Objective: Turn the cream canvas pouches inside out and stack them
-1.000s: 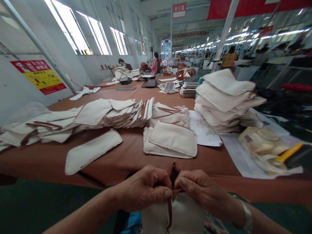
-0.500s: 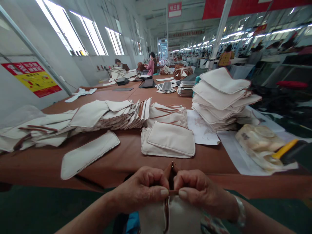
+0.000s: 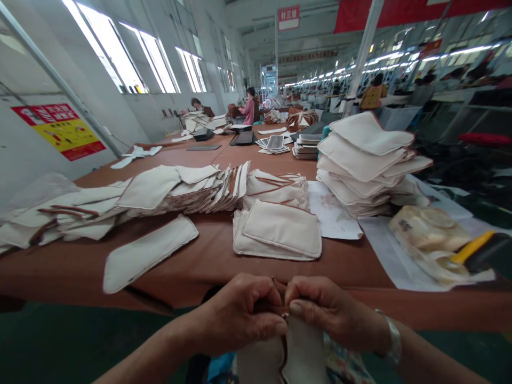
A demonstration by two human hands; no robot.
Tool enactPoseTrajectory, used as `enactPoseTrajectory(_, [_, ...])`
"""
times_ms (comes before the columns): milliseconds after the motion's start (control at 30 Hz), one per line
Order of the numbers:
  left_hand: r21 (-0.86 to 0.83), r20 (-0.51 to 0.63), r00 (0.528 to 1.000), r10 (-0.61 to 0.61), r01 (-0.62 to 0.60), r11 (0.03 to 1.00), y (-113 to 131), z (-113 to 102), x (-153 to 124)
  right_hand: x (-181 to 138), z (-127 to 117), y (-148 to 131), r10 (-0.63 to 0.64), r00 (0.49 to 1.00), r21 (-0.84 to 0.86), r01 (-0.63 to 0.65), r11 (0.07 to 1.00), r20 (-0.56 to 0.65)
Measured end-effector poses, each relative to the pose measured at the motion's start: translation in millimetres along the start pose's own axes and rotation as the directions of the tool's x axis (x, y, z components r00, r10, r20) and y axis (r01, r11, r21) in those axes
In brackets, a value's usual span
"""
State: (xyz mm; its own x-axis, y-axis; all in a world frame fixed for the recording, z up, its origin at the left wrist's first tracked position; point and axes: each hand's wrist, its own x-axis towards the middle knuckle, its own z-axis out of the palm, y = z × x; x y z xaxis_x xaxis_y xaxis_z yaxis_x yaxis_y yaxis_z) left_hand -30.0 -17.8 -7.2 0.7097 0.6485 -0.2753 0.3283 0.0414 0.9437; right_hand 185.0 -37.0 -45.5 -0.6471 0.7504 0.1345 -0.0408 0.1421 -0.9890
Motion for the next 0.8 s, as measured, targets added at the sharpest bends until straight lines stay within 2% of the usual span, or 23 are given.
enactPoseTrajectory(133, [-0.043, 0.032, 0.995, -0.095, 0.096, 0.994, 8, -6, -6, -4, -2, 0, 0.060, 0.998, 0.111, -0.057, 0.992, -0.027])
enactPoseTrajectory(233, [0.014, -0.022, 0.991, -0.134, 0.135, 0.991, 11, -9, -12, -6, 0, 7, 0.131, 0.990, 0.220, -0.116, 0.969, -0.053])
enactPoseTrajectory(333, [0.099, -0.105, 0.993, -0.052, 0.063, 0.993, 11, -7, -15, -5, 3, 16, 0.178, 0.981, 0.258, -0.152, 0.954, -0.080])
enactPoseTrajectory(433, [0.304, -0.152, 0.975, 0.163, -0.111, 0.946, 10, -2, -16, -5, 4, 20, 0.196, 0.980, 0.301, -0.176, 0.937, -0.039])
enactPoseTrajectory(500, [0.501, -0.116, 0.931, 0.347, -0.246, 0.829, 9, 0, -15, -5, 5, 19, 0.207, 0.978, 0.333, -0.190, 0.924, -0.016])
enactPoseTrajectory(567, [0.682, -0.043, 0.887, 0.459, -0.310, 0.663, 9, 1, -14, -5, 5, 17, 0.221, 0.975, 0.350, -0.201, 0.915, -0.016])
enactPoseTrajectory(667, [0.864, 0.024, 0.878, 0.477, -0.258, 0.432, 6, 4, -14, -3, 6, 13, 0.215, 0.976, 0.349, -0.194, 0.917, -0.023])
enactPoseTrajectory(800, [0.953, 0.066, 0.886, 0.459, -0.192, 0.234, -2, 12, -14, 0, 8, 11, 0.192, 0.981, 0.325, -0.171, 0.930, -0.034])
